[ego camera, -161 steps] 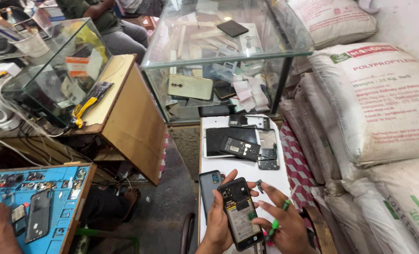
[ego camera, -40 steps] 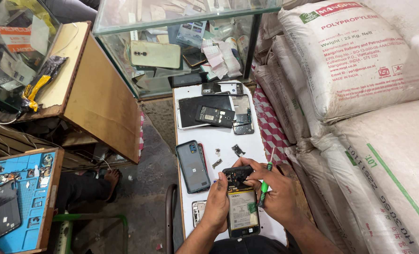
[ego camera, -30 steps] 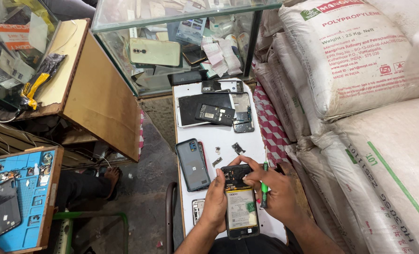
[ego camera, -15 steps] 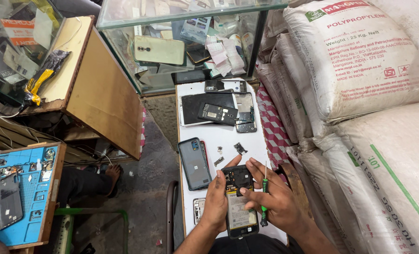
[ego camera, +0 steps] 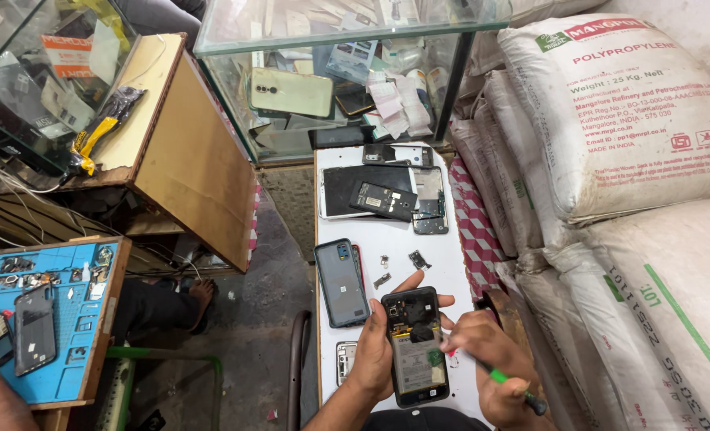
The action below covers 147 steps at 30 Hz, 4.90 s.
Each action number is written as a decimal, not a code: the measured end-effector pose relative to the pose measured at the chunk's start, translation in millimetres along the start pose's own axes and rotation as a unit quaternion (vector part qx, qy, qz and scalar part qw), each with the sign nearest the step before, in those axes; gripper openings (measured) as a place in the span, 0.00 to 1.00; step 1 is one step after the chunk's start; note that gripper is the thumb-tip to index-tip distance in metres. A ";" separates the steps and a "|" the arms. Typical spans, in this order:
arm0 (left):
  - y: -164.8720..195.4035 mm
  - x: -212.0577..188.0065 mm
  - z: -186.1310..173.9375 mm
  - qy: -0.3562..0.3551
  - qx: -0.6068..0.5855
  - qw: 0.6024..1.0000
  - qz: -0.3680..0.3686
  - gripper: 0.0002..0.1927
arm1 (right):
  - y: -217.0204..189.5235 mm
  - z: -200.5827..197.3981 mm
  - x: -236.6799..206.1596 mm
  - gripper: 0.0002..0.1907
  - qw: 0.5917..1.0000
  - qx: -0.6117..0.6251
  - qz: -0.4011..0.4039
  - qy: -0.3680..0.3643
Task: The person disassembles a smartphone using a toothbrush and a screwdriver. They remove the back cover, unscrew internal components, and separate the battery and camera module. The person then handles another phone, removing its back cover and inspecting the internal components.
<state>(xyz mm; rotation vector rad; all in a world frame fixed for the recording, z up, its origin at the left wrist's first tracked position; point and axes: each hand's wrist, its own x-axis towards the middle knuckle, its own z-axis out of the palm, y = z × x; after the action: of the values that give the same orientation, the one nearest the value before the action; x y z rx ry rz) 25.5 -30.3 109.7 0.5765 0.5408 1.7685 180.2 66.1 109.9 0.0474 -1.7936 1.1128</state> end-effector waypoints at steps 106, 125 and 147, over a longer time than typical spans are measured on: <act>26.8 -15.0 -1.7 -0.011 0.644 0.734 0.216 0.42 | -1.5 10.7 -17.5 0.25 0.966 0.066 0.248 0.039; 30.0 -10.4 12.6 0.169 0.531 0.830 0.009 0.19 | 14.4 3.0 -5.6 0.21 0.891 0.129 0.424 0.101; 23.1 -10.0 -7.2 0.191 0.453 0.871 -0.010 0.10 | 7.4 2.4 4.8 0.18 0.929 -0.023 0.369 0.001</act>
<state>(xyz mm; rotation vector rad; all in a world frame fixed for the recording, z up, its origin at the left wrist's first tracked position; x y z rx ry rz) 6.3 -46.3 117.4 0.8430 1.6920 1.5364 172.5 70.7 108.4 -0.7103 -1.8794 1.5772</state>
